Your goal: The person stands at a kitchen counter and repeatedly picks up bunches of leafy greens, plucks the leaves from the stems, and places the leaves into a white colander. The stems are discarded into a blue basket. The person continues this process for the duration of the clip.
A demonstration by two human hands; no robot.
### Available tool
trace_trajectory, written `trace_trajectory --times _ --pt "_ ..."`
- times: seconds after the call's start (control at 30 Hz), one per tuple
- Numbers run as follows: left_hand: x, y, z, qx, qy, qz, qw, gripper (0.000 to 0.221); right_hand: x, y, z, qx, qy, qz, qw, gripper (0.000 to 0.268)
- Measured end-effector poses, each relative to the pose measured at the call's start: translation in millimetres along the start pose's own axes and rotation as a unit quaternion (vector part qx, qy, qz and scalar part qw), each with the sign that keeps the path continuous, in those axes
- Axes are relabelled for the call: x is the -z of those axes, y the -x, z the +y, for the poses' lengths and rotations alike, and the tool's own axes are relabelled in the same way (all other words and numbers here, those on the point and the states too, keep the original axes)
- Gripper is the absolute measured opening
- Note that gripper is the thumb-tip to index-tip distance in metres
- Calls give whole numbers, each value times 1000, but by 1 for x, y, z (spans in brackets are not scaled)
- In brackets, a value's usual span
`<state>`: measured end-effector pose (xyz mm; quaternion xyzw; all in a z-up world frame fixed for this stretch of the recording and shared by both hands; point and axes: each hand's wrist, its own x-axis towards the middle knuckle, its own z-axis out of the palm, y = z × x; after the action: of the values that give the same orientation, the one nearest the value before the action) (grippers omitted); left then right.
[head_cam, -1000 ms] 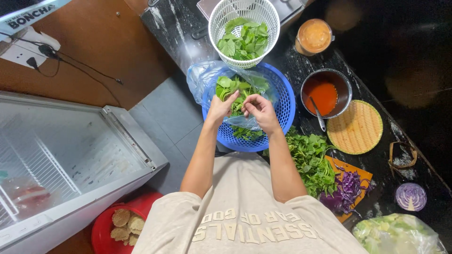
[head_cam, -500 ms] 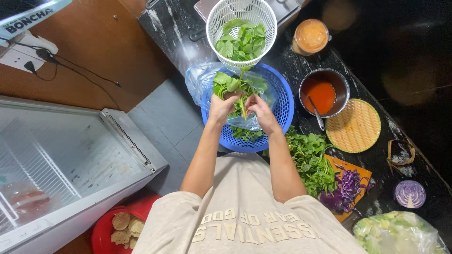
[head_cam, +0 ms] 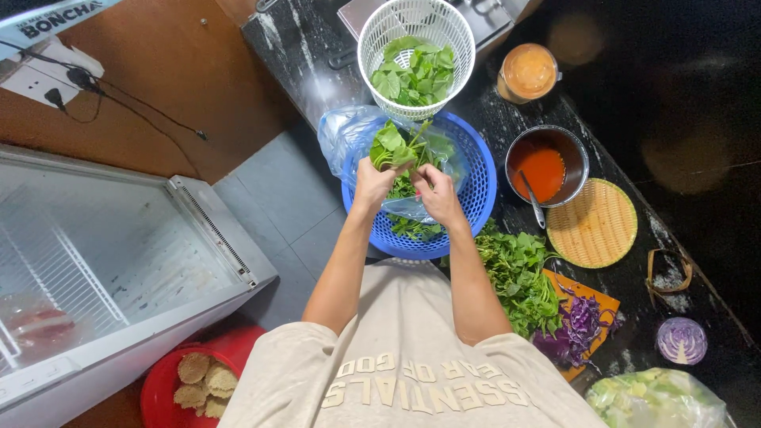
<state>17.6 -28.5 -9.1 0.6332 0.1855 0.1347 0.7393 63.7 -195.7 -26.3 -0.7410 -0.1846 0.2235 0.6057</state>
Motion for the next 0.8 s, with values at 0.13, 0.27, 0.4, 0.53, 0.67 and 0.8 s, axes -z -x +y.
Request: trace_trajectory --times 0.13,0.27,0.4,0.53,0.67,0.8 --pt "0 11 -4 -21 16 -11 1000 22 -3 4 -12 -2 7 -9 1000 23" --pt "-6 23 -16 -19 -129 55 990 14 -6 10 -9 42 74 15 996 22" --pt "-27 51 -18 -145 -132 85 977 27 -1 19 7 -32 177 125 976 20" --pt "-28 53 -11 -179 -177 57 966 31 15 29 38 -37 178 171 968 20" --pt "-6 57 -42 -15 -238 -18 971 29 26 46 58 19 315 48 948 18" --pt "30 62 -114 -89 -388 -90 913 37 19 61 48 0 387 -74 919 23"
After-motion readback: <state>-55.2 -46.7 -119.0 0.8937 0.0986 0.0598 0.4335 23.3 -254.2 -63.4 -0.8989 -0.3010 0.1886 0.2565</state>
